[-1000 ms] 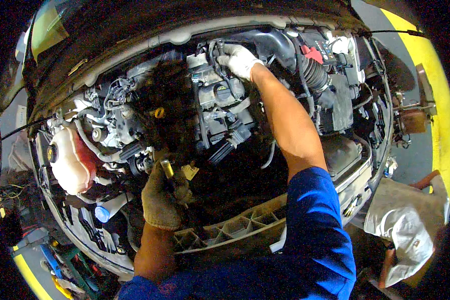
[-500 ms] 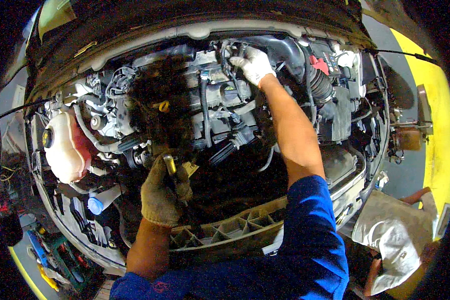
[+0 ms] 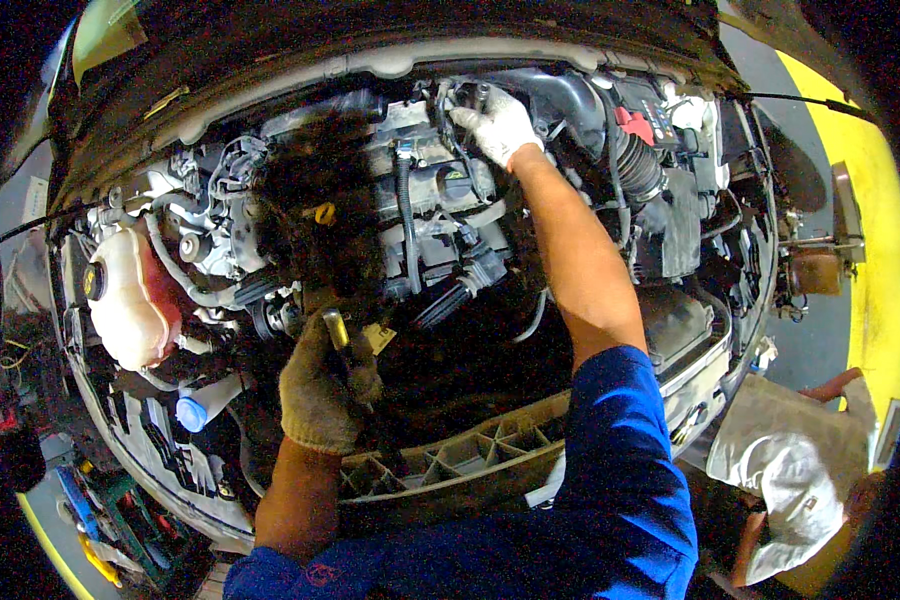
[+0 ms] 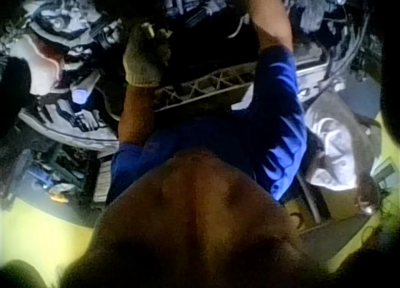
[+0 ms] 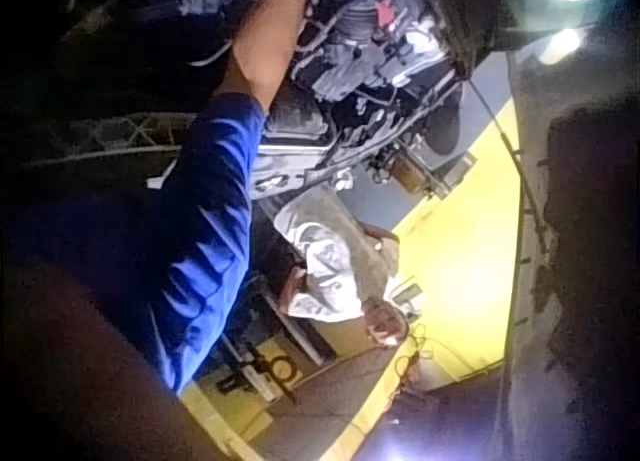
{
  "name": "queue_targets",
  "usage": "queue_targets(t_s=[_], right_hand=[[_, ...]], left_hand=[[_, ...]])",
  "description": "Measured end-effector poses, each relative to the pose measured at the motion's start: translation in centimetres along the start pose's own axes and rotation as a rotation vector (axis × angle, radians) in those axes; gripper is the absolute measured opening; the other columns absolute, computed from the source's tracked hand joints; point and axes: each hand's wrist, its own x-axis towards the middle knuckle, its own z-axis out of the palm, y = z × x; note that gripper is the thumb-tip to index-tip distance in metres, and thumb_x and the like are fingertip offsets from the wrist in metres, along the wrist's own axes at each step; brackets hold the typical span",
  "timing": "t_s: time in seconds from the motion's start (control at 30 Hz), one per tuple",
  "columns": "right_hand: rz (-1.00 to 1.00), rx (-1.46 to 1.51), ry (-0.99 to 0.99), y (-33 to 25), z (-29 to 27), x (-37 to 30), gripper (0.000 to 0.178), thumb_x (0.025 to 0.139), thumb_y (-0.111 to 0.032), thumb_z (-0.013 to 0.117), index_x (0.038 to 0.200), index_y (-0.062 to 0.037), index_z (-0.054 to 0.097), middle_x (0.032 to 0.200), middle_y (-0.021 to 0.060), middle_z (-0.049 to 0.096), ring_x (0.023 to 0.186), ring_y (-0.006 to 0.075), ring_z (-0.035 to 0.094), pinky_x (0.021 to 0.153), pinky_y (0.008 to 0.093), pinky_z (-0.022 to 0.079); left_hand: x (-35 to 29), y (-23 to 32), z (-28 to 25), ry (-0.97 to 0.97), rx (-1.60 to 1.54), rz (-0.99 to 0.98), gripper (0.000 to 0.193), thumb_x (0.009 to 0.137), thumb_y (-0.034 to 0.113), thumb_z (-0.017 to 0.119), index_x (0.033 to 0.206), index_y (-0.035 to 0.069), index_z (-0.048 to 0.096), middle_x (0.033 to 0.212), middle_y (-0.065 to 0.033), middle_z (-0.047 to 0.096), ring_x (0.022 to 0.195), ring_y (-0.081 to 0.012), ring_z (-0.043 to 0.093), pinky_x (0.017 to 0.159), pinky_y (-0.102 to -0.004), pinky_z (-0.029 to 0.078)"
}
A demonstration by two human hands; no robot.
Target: The person replaces spark plugs in a vehicle engine by removing cables, extracting the old plugs, and installing new ones using a socket wrench.
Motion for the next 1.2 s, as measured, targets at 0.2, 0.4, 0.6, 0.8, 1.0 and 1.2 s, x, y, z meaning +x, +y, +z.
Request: queue_targets(t_s=[0.2, 0.4, 0.6, 0.8, 1.0, 1.2], right_hand=[[0.060, -0.025, -0.114, -0.5, -0.9, -0.3, 0.037, 0.089, -0.031, 0.067, 0.112, -0.0010, 0.067, 0.107, 0.0195, 0.071, 0.100, 0.0326, 0.065, 0.093, 0.0387, 0.047], [0.060, 0.030, 0.022, -0.4, 0.3, -0.4, 0.039, 0.089, -0.032, 0.068, 0.113, -0.0010, 0.067, 0.109, 0.0187, 0.071, 0.100, 0.0320, 0.065, 0.094, 0.0381, 0.047], [0.058, -0.016, -0.063, -0.5, -0.9, -0.5, 0.045, 0.087, -0.034, 0.069, 0.118, -0.0014, 0.068, 0.114, 0.0222, 0.070, 0.108, 0.0350, 0.065, 0.097, 0.0376, 0.047], [0.025, 0.128, -0.036, 1.4, 0.4, 0.1, 0.047, 0.089, -0.034, 0.067, 0.124, -0.0033, 0.064, 0.116, 0.0230, 0.068, 0.112, 0.0380, 0.063, 0.098, 0.0395, 0.047], [0.060, -0.168, 0.026, -1.4, -0.2, -0.5, 0.048, 0.087, -0.039, 0.068, 0.115, -0.0006, 0.067, 0.109, 0.0266, 0.069, 0.105, 0.0435, 0.064, 0.094, 0.0420, 0.049], [0.085, 0.109, -0.075, 2.3, 0.6, 0.3, 0.042, 0.093, -0.030, 0.067, 0.124, -0.0015, 0.063, 0.106, 0.0105, 0.073, 0.095, 0.0242, 0.065, 0.091, 0.0373, 0.049]], left_hand=[[0.1, 0.1, -0.9, -0.119, 0.040, 0.014, 0.030, 0.102, 0.043, 0.050, 0.114, 0.018, 0.061, 0.082, -0.0042, 0.064, 0.055, -0.0168, 0.053, 0.048, -0.0302, 0.041], [-0.1, 0.0, -0.7, -0.100, 0.034, 0.022, 0.029, 0.102, 0.042, 0.050, 0.117, 0.018, 0.060, 0.080, -0.0040, 0.063, 0.055, -0.0169, 0.053, 0.047, -0.0293, 0.041], [0.1, 0.0, -0.3, -0.042, 0.002, 0.004, 0.029, 0.103, 0.041, 0.047, 0.117, 0.019, 0.060, 0.080, -0.0043, 0.063, 0.055, -0.0170, 0.053, 0.046, -0.0306, 0.041], [0.3, -0.1, -1.1, -0.092, -0.008, 0.002, 0.029, 0.103, 0.042, 0.049, 0.117, 0.019, 0.060, 0.079, -0.0048, 0.063, 0.055, -0.0168, 0.053, 0.046, -0.0309, 0.042], [0.2, -0.1, -1.0, -0.062, 0.016, 0.032, 0.033, 0.099, 0.038, 0.055, 0.123, 0.015, 0.059, 0.083, -0.0071, 0.065, 0.058, -0.0172, 0.055, 0.047, -0.0280, 0.041], [0.1, 0.4, -1.0, -0.096, -0.041, -0.012, 0.030, 0.100, 0.040, 0.054, 0.116, 0.016, 0.060, 0.082, -0.0055, 0.064, 0.058, -0.0161, 0.056, 0.047, -0.0281, 0.041]])
